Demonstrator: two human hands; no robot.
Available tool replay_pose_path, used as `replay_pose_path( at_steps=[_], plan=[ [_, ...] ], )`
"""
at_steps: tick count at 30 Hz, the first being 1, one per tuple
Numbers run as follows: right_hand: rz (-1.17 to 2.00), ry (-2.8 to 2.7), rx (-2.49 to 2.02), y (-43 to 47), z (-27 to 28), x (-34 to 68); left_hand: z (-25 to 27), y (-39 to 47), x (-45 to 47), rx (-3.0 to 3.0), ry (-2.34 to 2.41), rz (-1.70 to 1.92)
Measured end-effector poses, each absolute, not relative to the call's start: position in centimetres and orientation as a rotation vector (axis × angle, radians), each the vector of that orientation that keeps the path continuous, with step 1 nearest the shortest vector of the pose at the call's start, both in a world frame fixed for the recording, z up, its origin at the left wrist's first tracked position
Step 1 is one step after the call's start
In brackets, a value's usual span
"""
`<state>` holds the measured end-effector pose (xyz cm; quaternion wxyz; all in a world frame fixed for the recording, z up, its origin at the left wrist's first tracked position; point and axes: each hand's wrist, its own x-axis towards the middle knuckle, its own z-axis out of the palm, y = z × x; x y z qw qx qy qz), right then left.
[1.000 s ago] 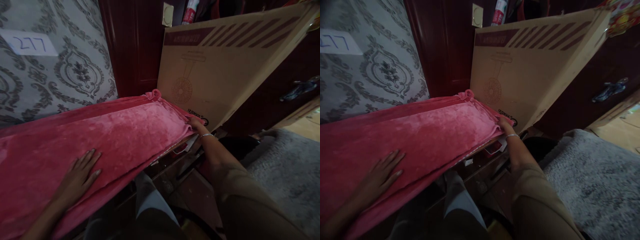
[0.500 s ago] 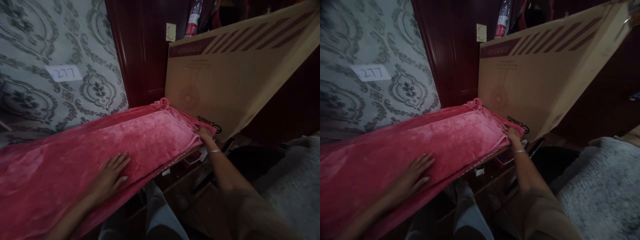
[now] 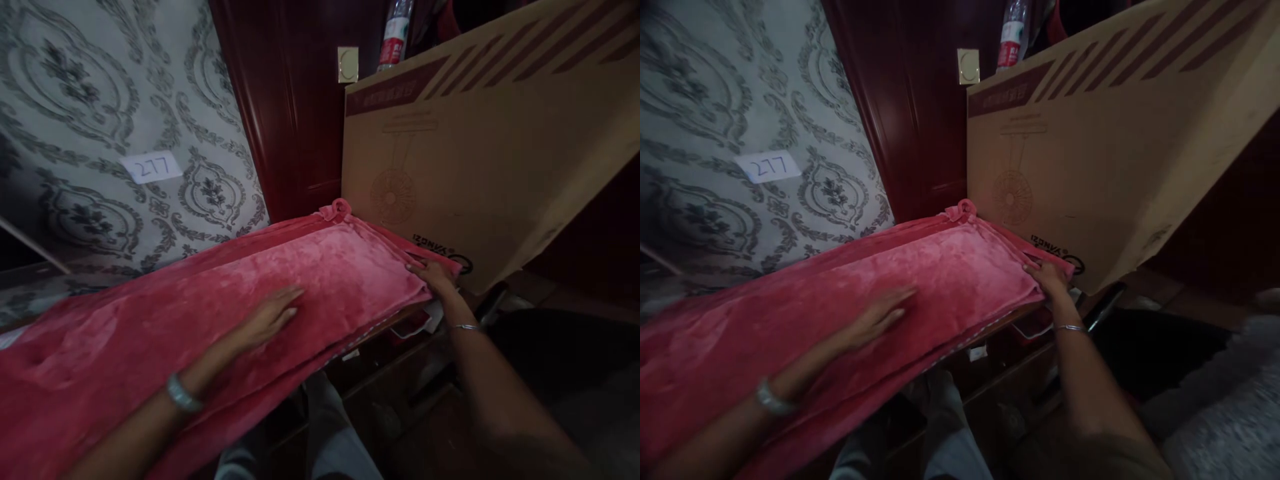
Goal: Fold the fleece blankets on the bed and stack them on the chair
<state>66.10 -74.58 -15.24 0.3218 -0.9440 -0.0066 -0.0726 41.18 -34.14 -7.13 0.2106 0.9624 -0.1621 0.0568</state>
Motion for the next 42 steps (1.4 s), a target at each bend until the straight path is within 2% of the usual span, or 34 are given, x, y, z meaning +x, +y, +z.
replay_pose_path(
  at_steps=[4,7,10,13,19,27,31,36,39,42],
  plan=[
    [-0.116,0.027,-2.524,-74.5,-14.9,65.7,-8.5,-36.4,47.2,2.842,-0.517,-0.026],
    [-0.104,0.043,-2.504,-74.3,-14.9,65.5,-9.5,-34.5,50.5,2.979,-0.497,-0.159],
    [-0.032,0.086,-2.498,-74.1,-15.0,65.4,-9.3,-30.9,52.5,3.121,-0.138,-0.113],
    [-0.097,0.097,-2.490,-74.1,-15.2,65.4,-8.3,-27.8,54.3,3.177,0.228,-0.023],
    [-0.136,0.062,-2.497,-74.4,-15.8,66.1,-7.2,-26.0,58.4,3.159,0.400,0.103],
    [-0.219,0.085,-2.452,-74.5,-15.8,66.0,-8.6,-24.4,61.3,3.080,0.587,0.180],
    [-0.163,0.123,-2.406,-74.4,-15.7,65.5,-8.0,-23.8,62.0,3.060,0.566,0.170],
    [-0.201,0.157,-2.454,-74.2,-14.8,65.1,-6.4,-25.9,65.7,3.036,0.288,0.055],
    [-0.201,0.147,-2.460,-74.1,-14.3,65.1,-7.1,-28.5,68.4,3.041,0.185,0.006],
    [-0.202,0.124,-2.447,-74.2,-14.3,65.2,-8.6,-30.5,69.7,3.092,0.282,0.077]
  ],
)
